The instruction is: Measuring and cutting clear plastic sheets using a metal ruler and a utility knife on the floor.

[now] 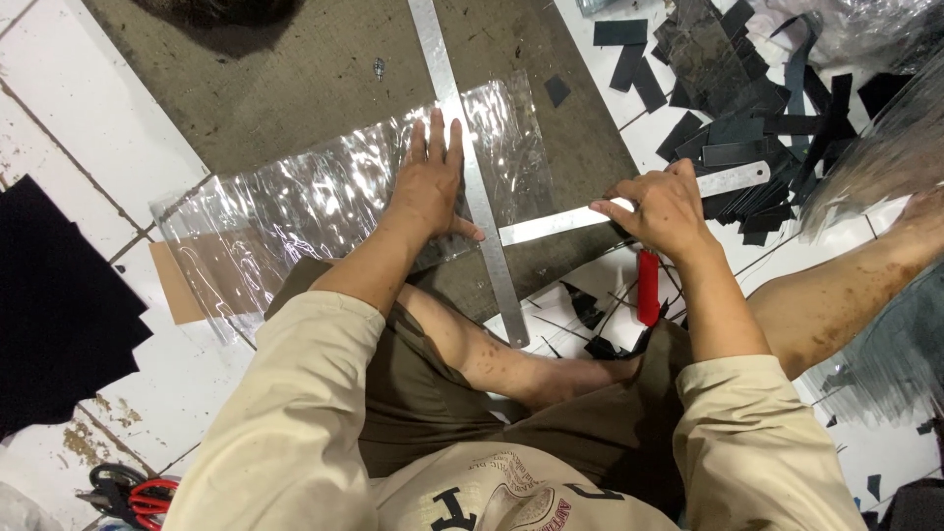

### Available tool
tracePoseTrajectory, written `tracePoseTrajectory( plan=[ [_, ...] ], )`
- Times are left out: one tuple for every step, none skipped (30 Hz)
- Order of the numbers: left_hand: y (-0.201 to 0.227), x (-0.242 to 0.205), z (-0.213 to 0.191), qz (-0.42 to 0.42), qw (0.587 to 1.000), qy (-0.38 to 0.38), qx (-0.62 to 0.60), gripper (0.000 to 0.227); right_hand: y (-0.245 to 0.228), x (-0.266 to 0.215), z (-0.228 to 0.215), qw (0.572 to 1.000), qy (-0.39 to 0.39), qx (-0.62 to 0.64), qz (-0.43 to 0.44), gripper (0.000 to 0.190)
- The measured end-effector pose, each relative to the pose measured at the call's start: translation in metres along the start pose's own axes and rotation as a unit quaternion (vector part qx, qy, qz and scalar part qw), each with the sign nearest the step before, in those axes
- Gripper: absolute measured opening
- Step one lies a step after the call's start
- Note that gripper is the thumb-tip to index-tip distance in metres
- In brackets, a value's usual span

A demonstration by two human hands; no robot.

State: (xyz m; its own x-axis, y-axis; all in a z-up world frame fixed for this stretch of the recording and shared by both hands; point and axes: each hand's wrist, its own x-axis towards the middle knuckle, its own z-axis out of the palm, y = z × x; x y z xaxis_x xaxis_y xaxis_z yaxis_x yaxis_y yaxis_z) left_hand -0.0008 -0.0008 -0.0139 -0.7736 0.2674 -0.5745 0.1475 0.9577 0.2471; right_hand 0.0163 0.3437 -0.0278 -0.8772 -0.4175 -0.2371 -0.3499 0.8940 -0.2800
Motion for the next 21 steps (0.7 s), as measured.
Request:
tracePoseTrajectory(
  plan=[
    [0.0, 0.0, 0.0, 0.001, 1.0, -0.001, 0.0, 0.16, 0.002, 0.001, 0.002, 1.0, -0.001, 0.0, 0.001, 0.027],
    [0.0, 0.0, -0.001, 0.0, 1.0, -0.001, 0.003, 0.161, 0.003, 0.001, 0.004, 1.0, -0.008, 0.004, 0.009, 0.029],
    [0.001, 0.0, -0.001, -0.001, 1.0, -0.001, 0.006, 0.161, 0.005, 0.002, 0.007, 1.0, -0.014, 0.009, 0.017, 0.032],
    [0.001, -0.001, -0.002, 0.0, 1.0, -0.001, 0.005, 0.161, 0.004, 0.002, 0.007, 1.0, -0.014, 0.008, 0.018, 0.032],
    [0.002, -0.001, -0.003, 0.0, 1.0, -0.002, 0.006, 0.16, 0.003, 0.003, 0.008, 1.0, -0.015, 0.015, 0.018, 0.031],
    [0.002, -0.002, -0.004, 0.0, 1.0, -0.002, 0.006, 0.16, 0.002, 0.004, 0.008, 0.999, -0.016, 0.022, 0.018, 0.03],
    [0.001, -0.001, -0.004, 0.001, 1.0, -0.003, 0.006, 0.16, 0.0, 0.004, 0.007, 0.999, -0.016, 0.022, 0.02, 0.03],
    [0.001, 0.0, -0.003, 0.001, 1.0, -0.003, 0.005, 0.16, -0.001, 0.005, 0.006, 0.999, -0.017, 0.029, 0.02, 0.029],
    [0.002, 0.001, -0.003, 0.0, 1.0, -0.004, 0.004, 0.16, -0.002, 0.005, 0.004, 0.999, -0.018, 0.037, 0.02, 0.029],
    [0.001, 0.0, -0.003, 0.002, 1.0, -0.003, 0.004, 0.16, 0.0, 0.005, 0.006, 0.999, -0.018, 0.036, 0.022, 0.029],
    [0.001, 0.0, -0.003, 0.001, 1.0, -0.008, 0.011, 0.161, 0.001, 0.004, 0.007, 0.999, -0.017, 0.034, 0.017, 0.028],
    [0.001, 0.0, -0.003, 0.0, 1.0, -0.012, 0.018, 0.162, 0.003, 0.003, 0.009, 0.999, -0.017, 0.033, 0.012, 0.026],
    [0.002, 0.0, -0.003, 0.003, 1.0, -0.013, 0.018, 0.162, 0.004, 0.003, 0.01, 0.999, -0.017, 0.033, 0.015, 0.026],
    [0.002, 0.0, -0.003, 0.002, 1.0, -0.013, 0.02, 0.163, 0.004, 0.003, 0.011, 0.999, -0.012, 0.037, 0.011, 0.028],
    [0.002, 0.0, -0.004, -0.001, 1.0, -0.012, 0.022, 0.163, 0.004, 0.004, 0.013, 0.999, -0.006, 0.042, 0.005, 0.029],
    [0.003, 0.0, -0.006, 0.0, 1.0, -0.012, 0.023, 0.163, 0.004, 0.004, 0.012, 0.999, -0.005, 0.042, 0.006, 0.029],
    [0.003, -0.001, -0.006, -0.001, 1.0, -0.012, 0.021, 0.163, 0.003, 0.004, 0.012, 0.999, -0.003, 0.043, 0.004, 0.029],
    [0.003, -0.002, -0.007, -0.003, 1.0, -0.011, 0.019, 0.162, 0.003, 0.004, 0.012, 0.999, 0.0, 0.045, 0.002, 0.029],
    [0.004, -0.002, -0.008, -0.002, 1.0, -0.012, 0.019, 0.162, 0.003, 0.004, 0.013, 0.999, 0.0, 0.045, 0.003, 0.029],
    [0.004, -0.002, -0.008, -0.004, 1.0, -0.011, 0.023, 0.162, 0.004, 0.004, 0.015, 0.999, 0.002, 0.045, 0.001, 0.03],
    [0.005, -0.002, -0.008, -0.006, 1.0, -0.012, 0.028, 0.162, 0.005, 0.004, 0.016, 0.999, 0.003, 0.045, -0.001, 0.03]
  ],
)
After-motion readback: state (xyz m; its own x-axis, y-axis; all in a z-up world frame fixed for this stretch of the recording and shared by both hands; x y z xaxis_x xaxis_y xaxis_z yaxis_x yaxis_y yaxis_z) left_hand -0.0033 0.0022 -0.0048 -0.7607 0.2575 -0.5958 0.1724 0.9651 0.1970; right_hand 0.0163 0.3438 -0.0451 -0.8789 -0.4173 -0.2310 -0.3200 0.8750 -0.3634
